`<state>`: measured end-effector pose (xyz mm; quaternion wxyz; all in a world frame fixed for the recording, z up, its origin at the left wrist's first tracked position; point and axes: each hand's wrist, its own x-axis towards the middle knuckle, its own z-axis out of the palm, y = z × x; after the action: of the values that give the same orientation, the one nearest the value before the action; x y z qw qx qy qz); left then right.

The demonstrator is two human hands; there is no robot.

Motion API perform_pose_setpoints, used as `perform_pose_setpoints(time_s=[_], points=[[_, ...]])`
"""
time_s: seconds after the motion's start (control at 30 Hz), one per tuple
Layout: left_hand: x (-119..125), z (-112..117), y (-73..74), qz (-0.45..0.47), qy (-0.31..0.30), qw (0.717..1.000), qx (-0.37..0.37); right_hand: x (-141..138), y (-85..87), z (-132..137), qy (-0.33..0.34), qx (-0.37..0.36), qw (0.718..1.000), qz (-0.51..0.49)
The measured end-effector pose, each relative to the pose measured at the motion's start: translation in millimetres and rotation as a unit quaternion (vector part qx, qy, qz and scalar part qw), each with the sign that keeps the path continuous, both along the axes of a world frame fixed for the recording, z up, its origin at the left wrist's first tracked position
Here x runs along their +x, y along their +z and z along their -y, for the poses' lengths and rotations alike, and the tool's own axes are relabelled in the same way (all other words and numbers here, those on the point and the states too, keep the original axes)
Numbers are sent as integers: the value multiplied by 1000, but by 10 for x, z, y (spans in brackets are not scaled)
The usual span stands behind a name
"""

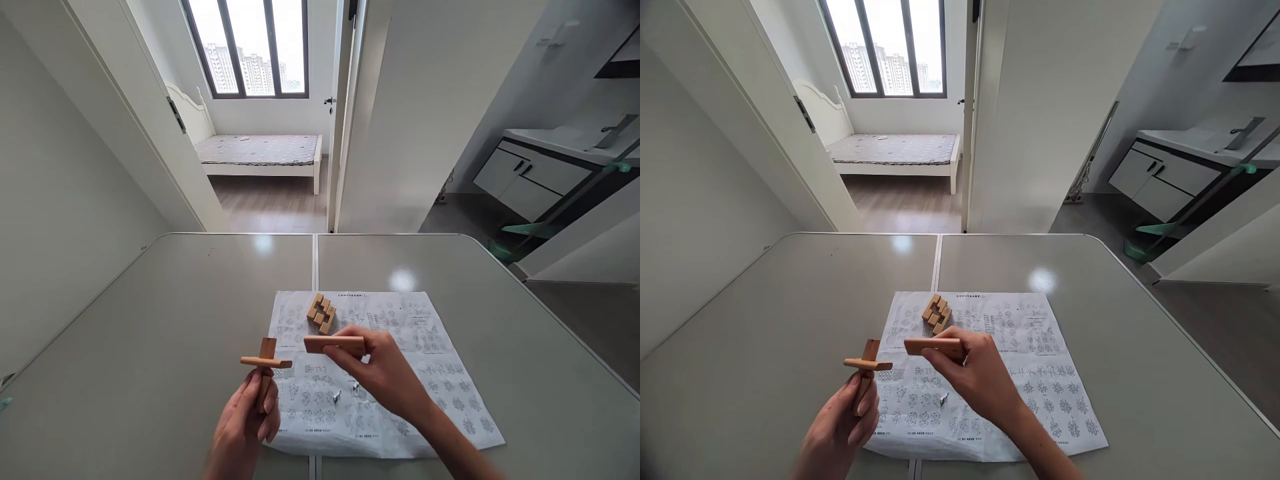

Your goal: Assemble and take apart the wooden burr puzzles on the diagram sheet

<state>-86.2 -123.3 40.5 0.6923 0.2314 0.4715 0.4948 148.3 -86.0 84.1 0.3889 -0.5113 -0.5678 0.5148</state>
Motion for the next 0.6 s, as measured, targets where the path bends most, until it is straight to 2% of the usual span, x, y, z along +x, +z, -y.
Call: perform_pose_setpoints(time_s=[0.17,0.33,0.47,0.6], points=[[-3,-7,-25,15,-5,1000,-6,-14,67,1,4,-2,994,-108],[-30,-30,-94,36,-41,999,-2,-85,16,1,93,-64,956,-271],[-10,-31,-126,63,-62,996,-7,-111,-45,39,138,-66,955,-253],[77,-23,-44,77,-70,994,-23,-119,-36,81,146,-55,963,-220]])
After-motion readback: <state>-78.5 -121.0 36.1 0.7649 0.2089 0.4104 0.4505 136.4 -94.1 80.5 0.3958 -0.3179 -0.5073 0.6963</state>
